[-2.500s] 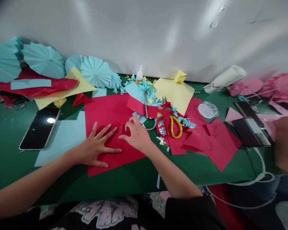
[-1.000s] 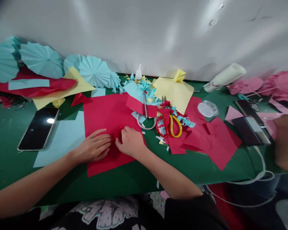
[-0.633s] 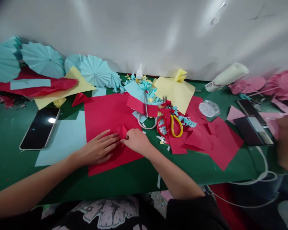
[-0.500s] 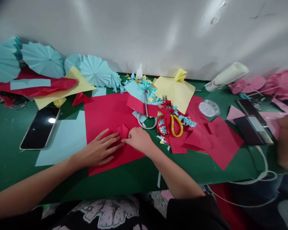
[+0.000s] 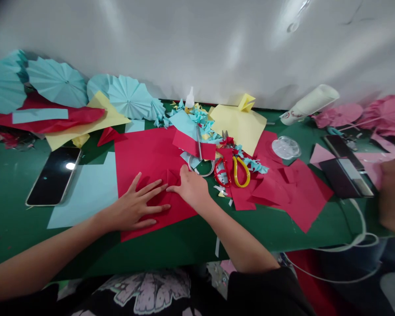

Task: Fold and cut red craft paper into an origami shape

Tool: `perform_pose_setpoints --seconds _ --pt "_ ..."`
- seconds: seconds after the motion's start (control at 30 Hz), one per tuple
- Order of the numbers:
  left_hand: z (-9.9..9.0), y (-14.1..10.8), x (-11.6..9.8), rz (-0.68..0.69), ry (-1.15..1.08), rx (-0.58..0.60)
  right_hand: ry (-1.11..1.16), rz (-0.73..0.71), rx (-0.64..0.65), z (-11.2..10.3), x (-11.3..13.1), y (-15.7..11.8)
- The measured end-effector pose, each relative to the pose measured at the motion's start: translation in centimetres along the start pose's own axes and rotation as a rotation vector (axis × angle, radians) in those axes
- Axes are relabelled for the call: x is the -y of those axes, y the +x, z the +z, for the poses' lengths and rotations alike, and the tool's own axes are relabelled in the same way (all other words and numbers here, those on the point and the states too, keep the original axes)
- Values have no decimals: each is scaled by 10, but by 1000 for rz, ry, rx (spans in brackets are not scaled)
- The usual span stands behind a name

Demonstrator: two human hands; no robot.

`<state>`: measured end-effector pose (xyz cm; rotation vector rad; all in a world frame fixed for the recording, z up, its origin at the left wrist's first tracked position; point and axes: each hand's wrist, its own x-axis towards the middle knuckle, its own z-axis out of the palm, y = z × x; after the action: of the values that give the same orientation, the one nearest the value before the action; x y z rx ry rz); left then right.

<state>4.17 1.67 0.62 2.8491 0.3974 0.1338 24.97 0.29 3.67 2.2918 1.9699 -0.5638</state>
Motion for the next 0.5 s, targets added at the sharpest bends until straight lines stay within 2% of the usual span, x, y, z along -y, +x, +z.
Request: perform_pose_setpoints --seconds 0.13,0.3,0.37,0.5 --pt "0 0 -1 -39 -17 -24 -71 35 -76 4 -6 5" --pt "1 -1 -2 -66 -15 -66 -91 7 -101 5 -9 10" --pt "2 -1 -1 -67 -20 -79 -66 -55 -122 3 -7 9" --pt "2 -1 -1 -65 -28 -88 -2 -328 -99 -1 -2 5"
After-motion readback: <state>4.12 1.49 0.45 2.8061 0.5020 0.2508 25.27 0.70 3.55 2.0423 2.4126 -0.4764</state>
